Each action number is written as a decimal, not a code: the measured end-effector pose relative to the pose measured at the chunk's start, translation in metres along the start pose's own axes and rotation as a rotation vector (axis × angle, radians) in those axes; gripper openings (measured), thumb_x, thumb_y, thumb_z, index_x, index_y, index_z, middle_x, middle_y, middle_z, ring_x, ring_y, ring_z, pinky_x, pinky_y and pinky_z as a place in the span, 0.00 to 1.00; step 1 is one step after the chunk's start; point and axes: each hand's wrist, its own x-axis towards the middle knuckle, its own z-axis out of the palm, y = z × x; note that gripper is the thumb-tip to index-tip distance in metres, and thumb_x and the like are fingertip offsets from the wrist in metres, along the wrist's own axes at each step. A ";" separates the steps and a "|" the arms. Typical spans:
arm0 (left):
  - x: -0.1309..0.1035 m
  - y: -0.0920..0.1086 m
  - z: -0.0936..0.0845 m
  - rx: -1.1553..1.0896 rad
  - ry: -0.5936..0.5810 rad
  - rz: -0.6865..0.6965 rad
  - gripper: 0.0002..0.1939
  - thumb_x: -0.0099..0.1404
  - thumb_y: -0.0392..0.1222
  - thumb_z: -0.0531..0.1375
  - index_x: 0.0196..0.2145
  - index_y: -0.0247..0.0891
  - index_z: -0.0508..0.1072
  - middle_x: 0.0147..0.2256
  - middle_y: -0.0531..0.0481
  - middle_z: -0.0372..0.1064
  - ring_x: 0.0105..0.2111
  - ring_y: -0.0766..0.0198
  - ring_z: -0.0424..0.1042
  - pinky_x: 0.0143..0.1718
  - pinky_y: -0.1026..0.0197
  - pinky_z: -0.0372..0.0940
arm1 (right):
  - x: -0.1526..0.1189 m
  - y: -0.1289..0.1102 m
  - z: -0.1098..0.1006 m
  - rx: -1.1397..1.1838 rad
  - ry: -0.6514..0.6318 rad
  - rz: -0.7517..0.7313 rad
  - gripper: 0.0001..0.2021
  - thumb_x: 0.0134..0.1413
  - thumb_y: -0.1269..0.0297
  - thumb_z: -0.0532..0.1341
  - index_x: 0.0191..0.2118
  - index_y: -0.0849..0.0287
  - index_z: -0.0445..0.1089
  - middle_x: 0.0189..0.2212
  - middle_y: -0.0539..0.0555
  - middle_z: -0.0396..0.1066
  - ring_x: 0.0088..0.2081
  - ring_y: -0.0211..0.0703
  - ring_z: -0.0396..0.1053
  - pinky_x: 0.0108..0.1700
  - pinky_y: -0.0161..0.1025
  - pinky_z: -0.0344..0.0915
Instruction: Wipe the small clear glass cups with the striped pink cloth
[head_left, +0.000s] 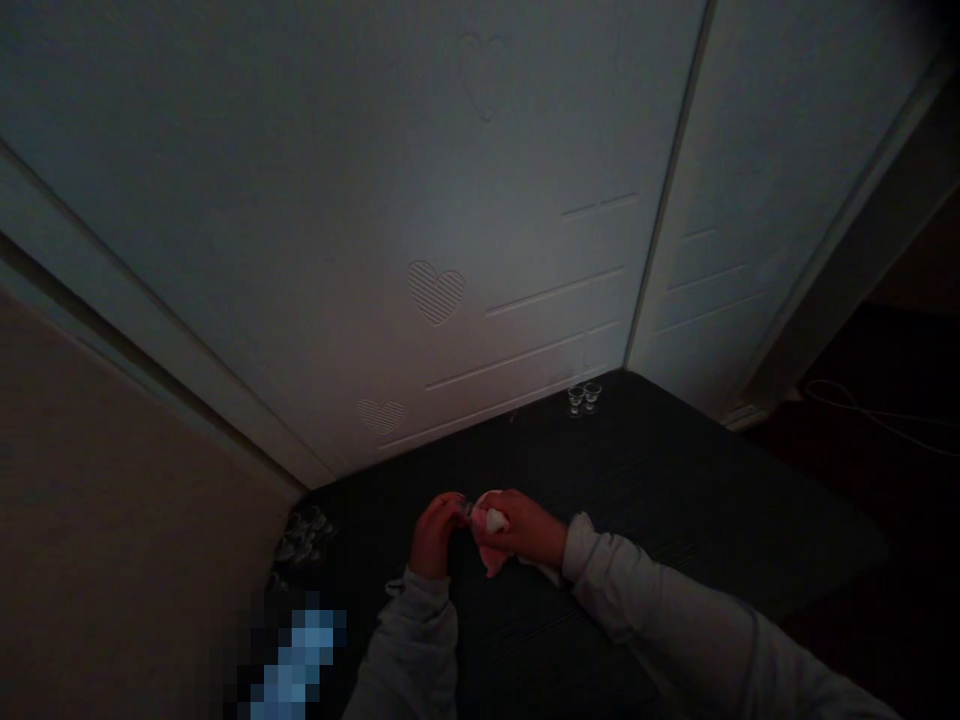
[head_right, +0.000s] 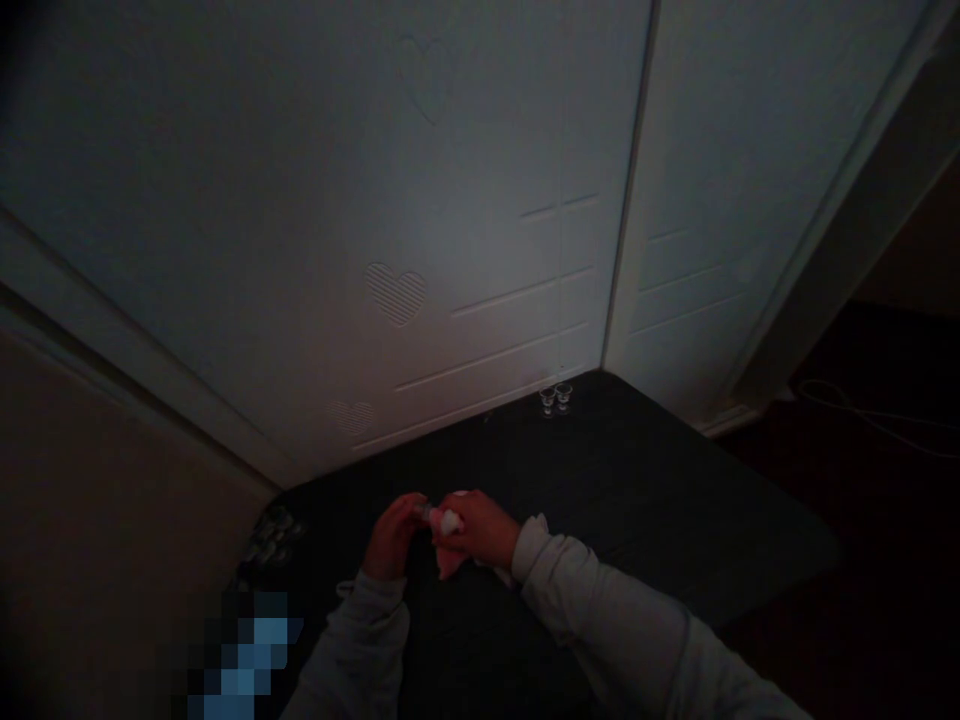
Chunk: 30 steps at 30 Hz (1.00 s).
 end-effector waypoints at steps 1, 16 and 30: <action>0.000 0.000 0.000 -0.007 -0.005 -0.003 0.12 0.50 0.46 0.58 0.28 0.33 0.71 0.25 0.49 0.66 0.25 0.66 0.65 0.27 0.63 0.61 | 0.000 -0.001 0.000 0.002 -0.008 0.006 0.07 0.43 0.64 0.61 0.32 0.58 0.68 0.29 0.49 0.70 0.33 0.39 0.66 0.37 0.34 0.59; 0.002 -0.002 -0.001 -0.087 -0.089 0.006 0.10 0.53 0.44 0.56 0.22 0.34 0.70 0.24 0.51 0.65 0.26 0.67 0.64 0.29 0.63 0.59 | -0.003 -0.006 -0.001 0.044 -0.081 0.066 0.09 0.45 0.58 0.60 0.29 0.59 0.69 0.25 0.48 0.69 0.28 0.36 0.64 0.30 0.32 0.58; 0.001 -0.001 0.000 -0.165 -0.080 -0.053 0.10 0.50 0.45 0.59 0.24 0.34 0.71 0.23 0.51 0.65 0.24 0.67 0.63 0.27 0.64 0.58 | 0.000 -0.012 -0.003 -0.164 0.012 0.161 0.10 0.52 0.59 0.54 0.30 0.59 0.67 0.29 0.52 0.70 0.32 0.38 0.66 0.33 0.32 0.55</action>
